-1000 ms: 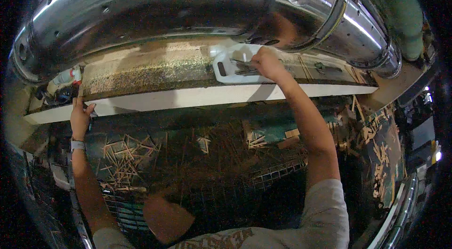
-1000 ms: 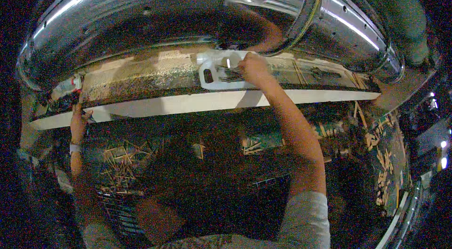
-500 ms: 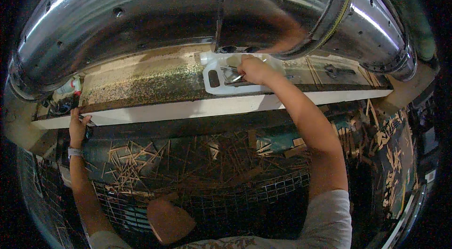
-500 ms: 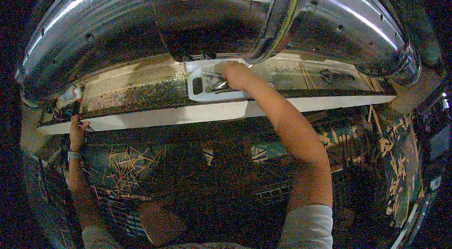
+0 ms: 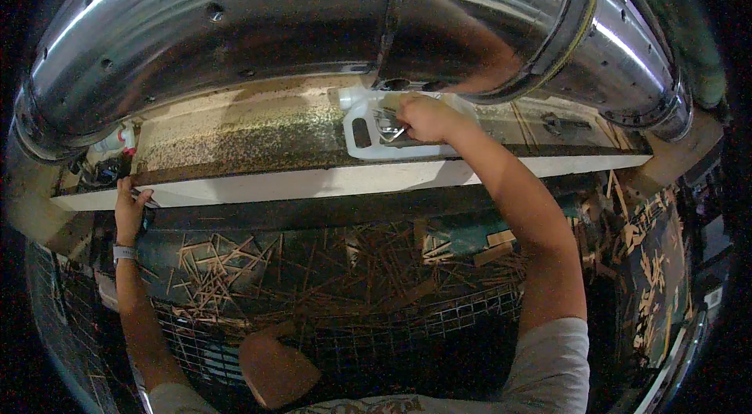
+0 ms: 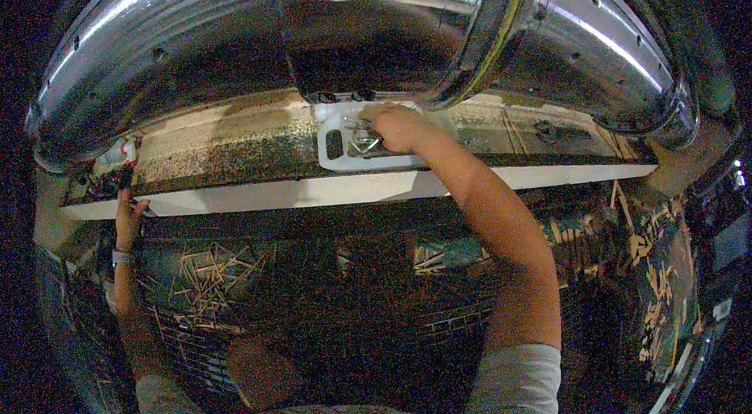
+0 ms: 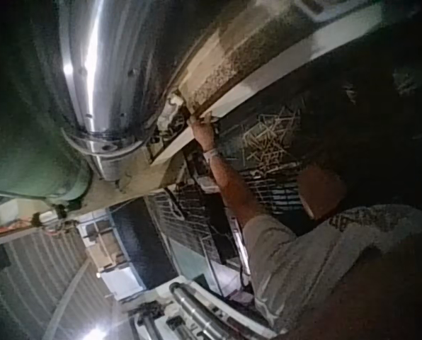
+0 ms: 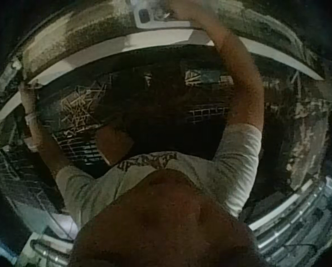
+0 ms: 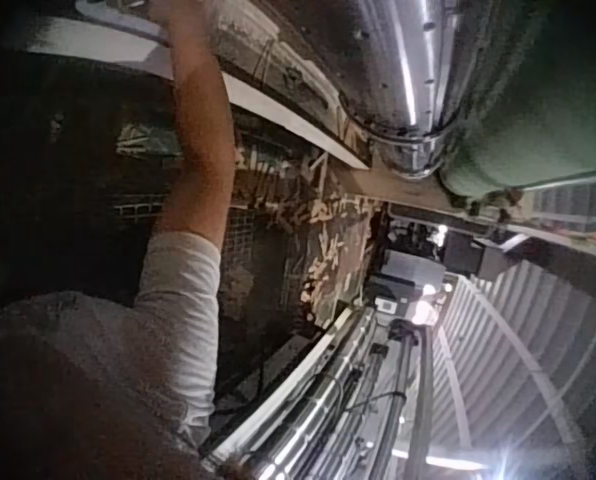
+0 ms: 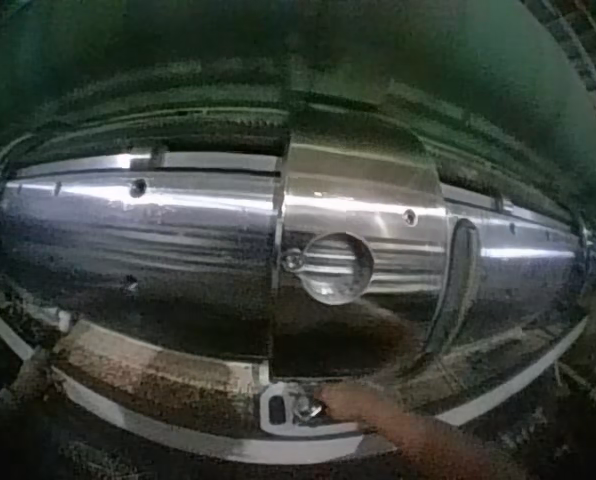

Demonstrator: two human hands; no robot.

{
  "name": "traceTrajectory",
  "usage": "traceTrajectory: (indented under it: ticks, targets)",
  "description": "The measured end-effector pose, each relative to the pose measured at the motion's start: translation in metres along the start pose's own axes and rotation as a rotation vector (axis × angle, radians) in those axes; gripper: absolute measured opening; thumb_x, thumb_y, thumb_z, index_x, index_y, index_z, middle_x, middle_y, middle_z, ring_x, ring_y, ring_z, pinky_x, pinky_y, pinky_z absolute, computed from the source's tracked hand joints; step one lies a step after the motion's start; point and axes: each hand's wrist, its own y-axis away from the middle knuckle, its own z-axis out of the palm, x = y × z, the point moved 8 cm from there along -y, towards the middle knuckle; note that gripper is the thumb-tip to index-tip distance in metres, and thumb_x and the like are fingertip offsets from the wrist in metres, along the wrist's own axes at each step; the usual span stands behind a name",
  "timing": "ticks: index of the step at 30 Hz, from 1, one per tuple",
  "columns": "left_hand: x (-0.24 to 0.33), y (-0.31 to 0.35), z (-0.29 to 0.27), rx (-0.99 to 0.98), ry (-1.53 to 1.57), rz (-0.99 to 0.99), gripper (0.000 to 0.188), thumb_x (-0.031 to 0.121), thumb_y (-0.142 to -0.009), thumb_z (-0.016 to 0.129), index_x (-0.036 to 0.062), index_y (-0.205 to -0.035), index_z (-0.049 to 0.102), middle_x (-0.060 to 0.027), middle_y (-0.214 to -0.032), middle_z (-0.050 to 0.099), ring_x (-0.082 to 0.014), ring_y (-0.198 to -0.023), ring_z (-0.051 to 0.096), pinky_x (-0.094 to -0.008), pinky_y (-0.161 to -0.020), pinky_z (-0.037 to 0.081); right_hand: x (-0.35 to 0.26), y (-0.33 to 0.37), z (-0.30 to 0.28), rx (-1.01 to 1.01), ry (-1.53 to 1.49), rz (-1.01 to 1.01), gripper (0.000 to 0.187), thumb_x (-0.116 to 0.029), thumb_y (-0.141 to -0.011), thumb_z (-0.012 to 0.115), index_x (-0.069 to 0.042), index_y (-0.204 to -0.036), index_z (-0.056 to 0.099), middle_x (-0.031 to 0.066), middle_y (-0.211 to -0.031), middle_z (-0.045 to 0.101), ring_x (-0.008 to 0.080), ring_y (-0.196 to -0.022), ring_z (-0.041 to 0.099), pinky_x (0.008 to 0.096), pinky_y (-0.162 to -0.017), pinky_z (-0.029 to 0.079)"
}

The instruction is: The person uses a tape measure to measure the diameter and circumference of several large metal rollers on a machine. They repeatedly extend the tape, wrap it around the rollers, and read the measurements while standing in a workshop.

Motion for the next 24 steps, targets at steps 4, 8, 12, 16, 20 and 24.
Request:
traceTrajectory:
  ticks: [4, 8, 12, 16, 20, 24]
  targets:
    - [0.011, 0.002, -0.005, 0.013, 0.066, -0.036, 0.052, 0.026, -0.075, 0.064, -0.0031, -0.112, 0.04, -0.017, -0.106, 0.044, -0.0289, -0.087, 0.05, -0.0316, -0.072, 0.042, -0.018, 0.006, -0.024, 0.15, 0.05, -0.113, 0.014, -0.011, -0.06, 0.058, -0.003, -0.072, 0.056, 0.0149, -0.084, 0.053, 0.0319, -0.085, 0.052, 0.0387, -0.077, 0.042]
    - [0.01, -0.001, -0.001, 0.095, 0.009, 0.053, 0.05, 0.024, -0.074, 0.064, -0.0033, -0.109, 0.041, -0.0159, -0.101, 0.045, -0.0275, -0.083, 0.049, -0.0312, -0.072, 0.041, -0.009, 0.005, -0.013, 0.144, 0.157, -0.082, 0.018, -0.012, -0.06, 0.059, -0.003, -0.076, 0.057, 0.0154, -0.086, 0.053, 0.0323, -0.086, 0.052, 0.0393, -0.076, 0.043]
    - [-0.018, 0.001, 0.005, 0.023, 0.304, -0.04, 0.048, 0.023, -0.074, 0.064, -0.0025, -0.108, 0.042, -0.0167, -0.1, 0.046, -0.0288, -0.086, 0.049, -0.0323, -0.074, 0.041, -0.023, 0.021, -0.049, 0.227, 0.044, 0.011, 0.024, -0.01, -0.062, 0.057, -0.003, -0.085, 0.055, 0.015, -0.09, 0.052, 0.0327, -0.086, 0.051, 0.0397, -0.073, 0.044]
    - [0.007, 0.002, -0.002, 0.092, 0.055, 0.015, 0.046, 0.023, -0.075, 0.063, -0.0016, -0.108, 0.042, -0.0191, -0.102, 0.048, -0.0322, -0.09, 0.05, -0.035, -0.074, 0.042, -0.042, 0.068, -0.087, 0.535, 0.027, -0.038, 0.025, -0.009, -0.068, 0.055, -0.003, -0.091, 0.048, 0.0133, -0.092, 0.051, 0.0324, -0.081, 0.052, 0.0407, -0.068, 0.044]
    - [0.001, 0.003, 0.012, -0.068, 0.21, -0.214, 0.049, 0.028, -0.078, 0.06, -0.0006, -0.112, 0.041, -0.0232, -0.115, 0.043, -0.0363, -0.105, 0.043, -0.0379, -0.08, 0.041, -0.05, 0.124, -0.083, 0.534, -0.081, -0.047, 0.019, -0.011, -0.075, 0.052, -0.005, -0.092, 0.044, 0.0111, -0.078, 0.052, 0.0303, -0.073, 0.053, 0.0407, -0.06, 0.044]
    - [-0.004, 0.003, 0.012, -0.02, -0.348, 0.119, 0.06, 0.028, -0.079, 0.058, -0.001, -0.125, 0.032, -0.0247, -0.127, 0.035, -0.0361, -0.121, 0.03, -0.0387, -0.09, 0.036, -0.05, 0.166, -0.044, 0.449, -1.289, 0.019, 0.011, -0.016, -0.089, 0.04, -0.005, -0.089, 0.042, 0.0036, -0.06, 0.046, 0.0158, -0.055, 0.048, 0.0286, -0.051, 0.04]
